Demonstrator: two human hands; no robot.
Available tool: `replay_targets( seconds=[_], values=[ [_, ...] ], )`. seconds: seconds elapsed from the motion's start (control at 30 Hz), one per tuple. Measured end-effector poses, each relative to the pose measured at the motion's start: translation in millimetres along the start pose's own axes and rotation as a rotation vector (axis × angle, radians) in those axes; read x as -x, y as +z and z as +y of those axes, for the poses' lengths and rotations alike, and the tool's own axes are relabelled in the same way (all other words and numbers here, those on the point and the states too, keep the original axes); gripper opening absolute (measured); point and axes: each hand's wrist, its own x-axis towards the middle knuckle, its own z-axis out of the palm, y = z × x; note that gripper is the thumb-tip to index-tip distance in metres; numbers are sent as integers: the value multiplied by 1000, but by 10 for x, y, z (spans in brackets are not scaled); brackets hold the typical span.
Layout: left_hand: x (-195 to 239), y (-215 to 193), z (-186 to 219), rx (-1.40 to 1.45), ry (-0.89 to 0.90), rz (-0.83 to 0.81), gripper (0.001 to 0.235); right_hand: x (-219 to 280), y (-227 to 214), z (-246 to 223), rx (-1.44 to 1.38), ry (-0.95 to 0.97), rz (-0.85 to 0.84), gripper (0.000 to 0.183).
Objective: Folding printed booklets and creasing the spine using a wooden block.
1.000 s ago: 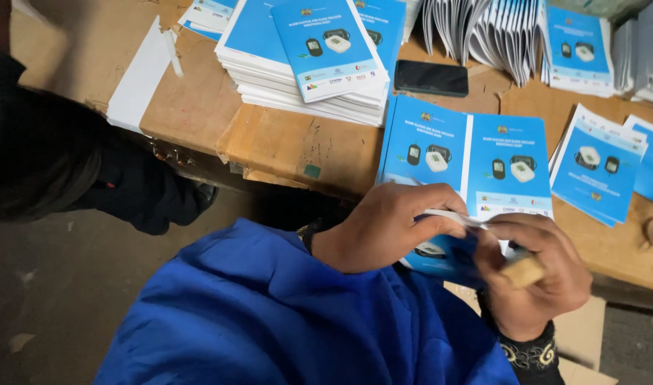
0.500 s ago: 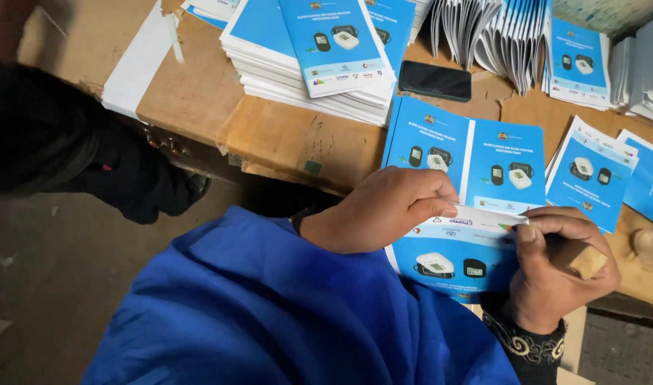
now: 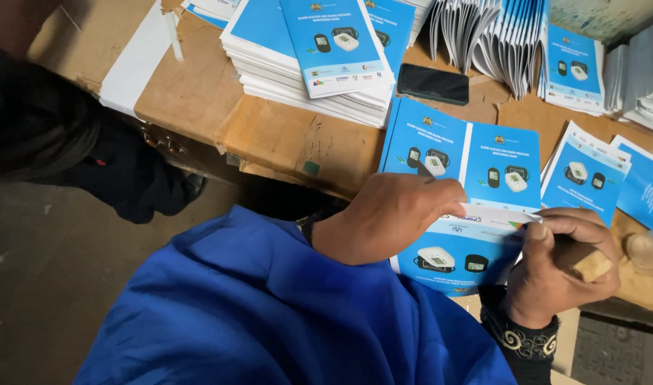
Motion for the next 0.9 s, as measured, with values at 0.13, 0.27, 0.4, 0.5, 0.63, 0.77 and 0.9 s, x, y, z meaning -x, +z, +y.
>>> replay_targets(
  seconds=[0.13,0.27,0.4,0.5,0.63,0.77,0.9],
  values=[
    [-18,21,-11,-11,-2,-25,10,-13,12,-13,-7,39,21,27],
    [-41,56,-14,-72,6,20,11,-52,5,-5,24,46,21,30],
    [-67,29,0,-98,46,31,11,-89,1,21,37,49,3,25],
    [-67,97,-50,-223,56,68,10,-131,74,-72,55,46,1,29],
    [-198,-29,42,-309,97,146,16,-164,103,-49,36,93,13,28],
    [-312,33,-98,-248,-17,54,3,-300,150,44,85,236,7,12],
    [-500,536,-929,-88,47,97,22,-464,167,267,187,222,-171,63]
  ],
)
